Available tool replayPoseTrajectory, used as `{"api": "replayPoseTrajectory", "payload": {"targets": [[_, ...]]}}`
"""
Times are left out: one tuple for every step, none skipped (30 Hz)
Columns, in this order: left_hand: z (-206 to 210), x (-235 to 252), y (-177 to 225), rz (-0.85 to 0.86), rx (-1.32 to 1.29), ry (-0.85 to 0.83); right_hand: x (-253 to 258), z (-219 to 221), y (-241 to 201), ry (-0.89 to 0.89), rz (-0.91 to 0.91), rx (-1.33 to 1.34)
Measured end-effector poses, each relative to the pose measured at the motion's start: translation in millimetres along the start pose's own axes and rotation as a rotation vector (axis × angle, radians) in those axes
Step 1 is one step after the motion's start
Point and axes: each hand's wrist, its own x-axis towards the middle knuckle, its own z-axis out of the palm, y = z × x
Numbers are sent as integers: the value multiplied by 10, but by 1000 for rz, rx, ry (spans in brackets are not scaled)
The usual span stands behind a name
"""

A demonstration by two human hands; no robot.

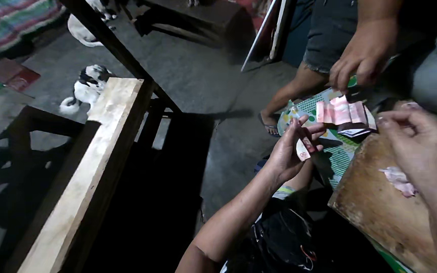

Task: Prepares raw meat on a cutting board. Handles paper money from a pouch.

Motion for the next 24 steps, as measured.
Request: {"api": "replayPoseTrajectory", "payload": {"targets": [[11, 2, -17, 9, 8, -13, -127, 47, -152, -55, -53, 53], [21, 1, -34, 12, 12, -34, -245, 103, -267, -110, -83, 91], [36, -6, -52, 12, 5, -49, -344, 167, -342, -146, -105, 114], [55, -17, -70, 10, -3, -56, -424, 231, -389, -153, -125, 110], [75, -37, -80, 6, -19, -60, -486, 282, -426, -144, -142, 91], [83, -54, -91, 4, -45, -69, -531, 323, -453, -134, -153, 77], [80, -63, -107, 5, -74, -87, -562, 355, -471, -126, -161, 63], [79, -72, -127, 16, -89, -104, -584, 381, -478, -123, -160, 64], [83, -80, -151, 29, -75, -107, -604, 400, -483, -128, -150, 78], [86, -89, -177, 45, -24, -97, -623, 415, -486, -135, -135, 91], [85, -93, -204, 60, 32, -91, -638, 429, -495, -144, -119, 114], [83, -99, -225, 73, 76, -97, -649, 433, -508, -166, -93, 147], [83, -105, -237, 87, 110, -119, -647, 426, -516, -192, -61, 189], [90, -115, -238, 98, 135, -144, -632, 410, -516, -206, -24, 248], [113, -127, -225, 116, 168, -155, -607, 384, -505, -204, 5, 318], [146, -144, -195, 127, 203, -157, -576, 348, -481, -193, 26, 381], [167, -159, -159, 124, 204, -147, -546, 309, -450, -170, 39, 413], [169, -170, -128, 114, 187, -135, -521, 267, -412, -150, 42, 419], [166, -177, -108, 106, 174, -113, -497, 228, -373, -133, 43, 423], [164, -181, -96, 96, 170, -90, -477, 198, -339, -120, 47, 431], [162, -183, -89, 87, 171, -70, -460, 177, -318, -110, 56, 445], [161, -182, -83, 82, 180, -63, -449, 162, -306, -107, 69, 460], [156, -181, -82, 75, 183, -68, -441, 158, -300, -105, 80, 479], [154, -186, -82, 70, 184, -77, -436, 159, -299, -104, 87, 497]]}}
